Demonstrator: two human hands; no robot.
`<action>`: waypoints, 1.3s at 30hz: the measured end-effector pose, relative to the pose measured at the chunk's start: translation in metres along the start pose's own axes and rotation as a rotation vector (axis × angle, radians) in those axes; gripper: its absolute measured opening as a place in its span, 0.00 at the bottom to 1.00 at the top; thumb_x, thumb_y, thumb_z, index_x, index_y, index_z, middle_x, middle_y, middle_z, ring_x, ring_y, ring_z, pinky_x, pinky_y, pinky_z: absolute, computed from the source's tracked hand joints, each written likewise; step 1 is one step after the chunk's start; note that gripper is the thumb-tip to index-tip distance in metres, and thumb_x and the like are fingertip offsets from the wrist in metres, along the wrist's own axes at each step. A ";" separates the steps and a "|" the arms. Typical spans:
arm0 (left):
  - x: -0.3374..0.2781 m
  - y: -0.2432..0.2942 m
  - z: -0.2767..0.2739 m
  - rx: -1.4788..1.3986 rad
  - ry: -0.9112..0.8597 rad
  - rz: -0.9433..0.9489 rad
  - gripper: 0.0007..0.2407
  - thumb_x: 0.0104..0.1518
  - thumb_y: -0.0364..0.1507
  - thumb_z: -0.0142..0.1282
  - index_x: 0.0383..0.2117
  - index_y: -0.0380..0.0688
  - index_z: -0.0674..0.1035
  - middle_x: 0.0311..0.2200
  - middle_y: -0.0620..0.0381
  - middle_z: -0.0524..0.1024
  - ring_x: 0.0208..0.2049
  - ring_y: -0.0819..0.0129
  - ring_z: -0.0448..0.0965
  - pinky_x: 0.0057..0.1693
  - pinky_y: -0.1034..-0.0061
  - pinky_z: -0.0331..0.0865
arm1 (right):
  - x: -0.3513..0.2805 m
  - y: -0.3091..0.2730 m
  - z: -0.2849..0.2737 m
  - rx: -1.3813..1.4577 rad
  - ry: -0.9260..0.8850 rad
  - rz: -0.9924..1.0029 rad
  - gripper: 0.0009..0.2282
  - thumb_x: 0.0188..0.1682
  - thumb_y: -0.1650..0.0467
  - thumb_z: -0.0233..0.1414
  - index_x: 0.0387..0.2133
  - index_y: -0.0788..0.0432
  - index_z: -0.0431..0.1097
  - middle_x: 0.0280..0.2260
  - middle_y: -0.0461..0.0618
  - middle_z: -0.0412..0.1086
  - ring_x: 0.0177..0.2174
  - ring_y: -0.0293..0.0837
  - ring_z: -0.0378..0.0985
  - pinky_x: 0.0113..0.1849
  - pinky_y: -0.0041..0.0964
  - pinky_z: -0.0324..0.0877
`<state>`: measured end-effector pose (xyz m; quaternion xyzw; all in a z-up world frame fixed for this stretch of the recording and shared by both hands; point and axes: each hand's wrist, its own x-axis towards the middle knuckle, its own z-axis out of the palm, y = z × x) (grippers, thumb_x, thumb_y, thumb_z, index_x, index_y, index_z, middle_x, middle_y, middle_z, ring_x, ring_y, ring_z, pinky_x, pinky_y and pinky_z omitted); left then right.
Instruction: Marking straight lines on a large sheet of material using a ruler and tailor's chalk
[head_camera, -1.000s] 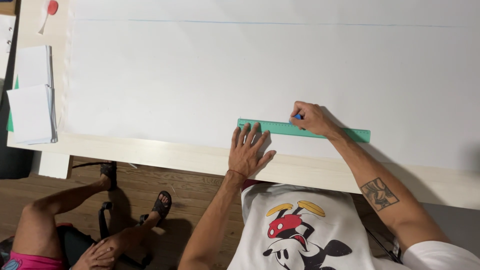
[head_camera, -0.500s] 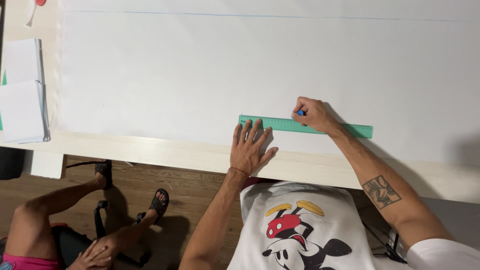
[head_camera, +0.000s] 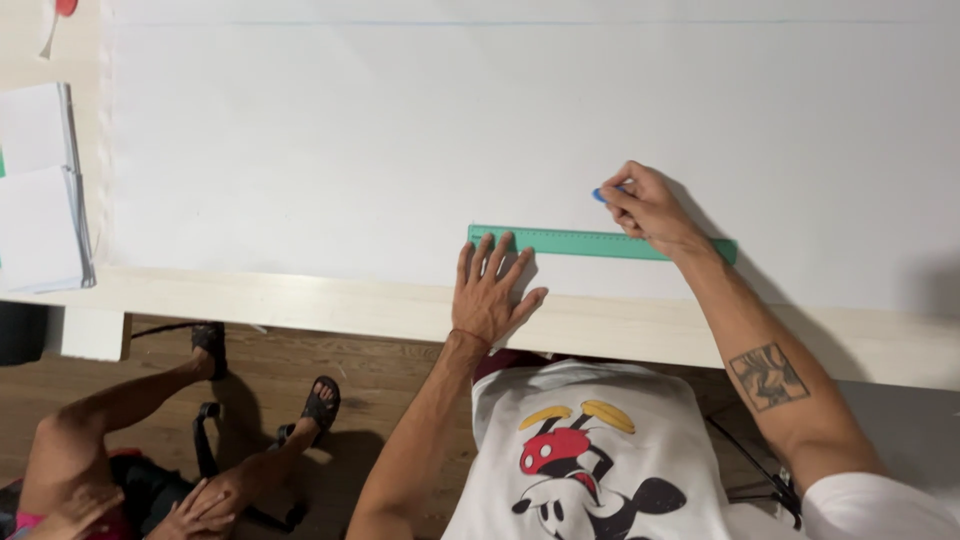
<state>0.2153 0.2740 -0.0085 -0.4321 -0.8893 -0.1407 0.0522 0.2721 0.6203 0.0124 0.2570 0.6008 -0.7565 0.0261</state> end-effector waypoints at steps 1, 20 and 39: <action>0.007 -0.004 0.000 -0.001 0.007 0.006 0.30 0.71 0.65 0.43 0.73 0.74 0.77 0.78 0.56 0.71 0.81 0.48 0.65 0.85 0.43 0.49 | 0.003 0.000 -0.015 -0.002 0.005 -0.008 0.06 0.67 0.70 0.56 0.51 0.52 0.67 0.25 0.42 0.68 0.18 0.30 0.65 0.14 0.20 0.55; -0.002 -0.007 0.001 0.077 -0.004 0.053 0.31 0.70 0.66 0.49 0.72 0.71 0.81 0.77 0.56 0.71 0.81 0.47 0.64 0.84 0.43 0.51 | -0.039 0.068 -0.144 -0.419 -0.016 -0.250 0.09 0.52 0.79 0.64 0.45 0.64 0.76 0.22 0.51 0.73 0.17 0.33 0.70 0.17 0.30 0.60; 0.003 -0.002 -0.004 0.120 0.043 0.059 0.30 0.68 0.65 0.51 0.71 0.73 0.80 0.75 0.57 0.72 0.79 0.49 0.68 0.84 0.45 0.56 | -0.033 0.077 -0.153 -0.524 -0.011 -0.170 0.11 0.51 0.70 0.72 0.41 0.59 0.78 0.25 0.50 0.77 0.22 0.35 0.75 0.27 0.34 0.70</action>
